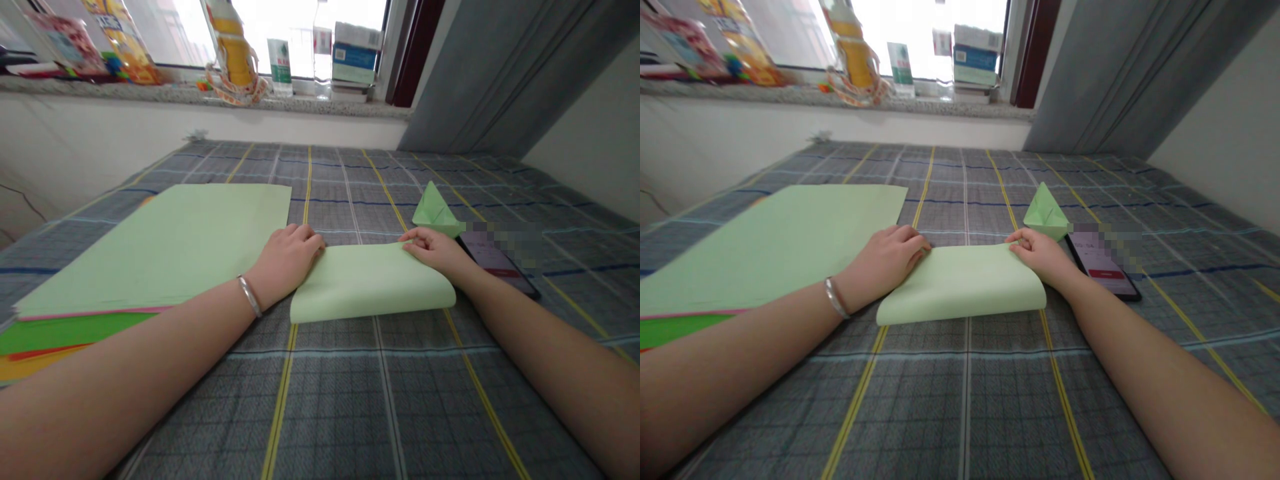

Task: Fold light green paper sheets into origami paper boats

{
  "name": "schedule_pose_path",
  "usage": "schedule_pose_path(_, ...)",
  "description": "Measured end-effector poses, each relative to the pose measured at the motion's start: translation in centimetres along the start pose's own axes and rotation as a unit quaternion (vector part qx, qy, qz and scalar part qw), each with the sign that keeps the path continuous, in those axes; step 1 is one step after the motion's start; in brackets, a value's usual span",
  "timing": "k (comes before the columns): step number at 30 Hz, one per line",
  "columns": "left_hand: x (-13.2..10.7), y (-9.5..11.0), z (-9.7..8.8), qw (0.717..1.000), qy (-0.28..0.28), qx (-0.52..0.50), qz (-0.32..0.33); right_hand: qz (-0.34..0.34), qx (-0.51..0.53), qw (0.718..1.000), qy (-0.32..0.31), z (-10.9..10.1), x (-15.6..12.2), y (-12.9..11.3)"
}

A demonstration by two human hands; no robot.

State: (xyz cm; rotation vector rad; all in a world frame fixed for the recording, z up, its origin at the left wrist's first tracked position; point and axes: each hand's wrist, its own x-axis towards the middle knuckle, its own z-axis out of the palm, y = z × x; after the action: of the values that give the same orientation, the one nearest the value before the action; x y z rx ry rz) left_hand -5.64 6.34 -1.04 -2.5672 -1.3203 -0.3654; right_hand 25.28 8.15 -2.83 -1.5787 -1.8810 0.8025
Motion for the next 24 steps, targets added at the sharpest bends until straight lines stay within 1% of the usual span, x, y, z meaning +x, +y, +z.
schedule_pose_path(1,0.0,0.1,-0.1,1.000,0.009,0.010,0.020,-0.001,0.003,1.000,-0.001,0.0,0.0,0.0)
schedule_pose_path(3,0.2,0.2,-0.3,0.996,0.014,0.013,0.083,-0.004,0.003,1.000,0.000,0.0,-0.1,-0.1)
schedule_pose_path(4,0.2,0.2,-0.5,0.993,0.004,0.010,0.121,-0.005,0.001,1.000,0.002,0.0,-0.1,-0.1)
schedule_pose_path(6,0.3,0.3,-0.8,0.981,-0.036,0.003,0.191,-0.006,-0.006,1.000,0.007,0.0,0.0,0.0)
schedule_pose_path(7,0.4,0.3,-1.0,0.975,-0.057,0.000,0.213,-0.006,-0.009,1.000,0.007,0.0,0.0,0.1)
schedule_pose_path(9,0.4,0.2,-1.1,0.969,-0.086,-0.008,0.231,-0.003,-0.013,1.000,0.006,-0.1,0.1,0.3)
schedule_pose_path(11,0.4,0.1,-1.0,0.970,-0.095,-0.024,0.223,-0.002,-0.015,1.000,0.006,-0.1,0.3,0.6)
schedule_pose_path(16,0.5,0.2,-0.8,0.975,-0.089,-0.106,0.176,0.002,-0.007,1.000,0.003,-0.1,0.3,0.7)
schedule_pose_path(19,0.5,1.0,-1.2,0.980,-0.083,-0.126,0.128,0.007,-0.003,1.000,0.000,-0.1,0.2,0.4)
schedule_pose_path(24,-0.4,3.1,-2.0,0.986,-0.087,-0.115,0.083,0.009,0.011,1.000,0.002,-0.1,-0.2,-0.2)
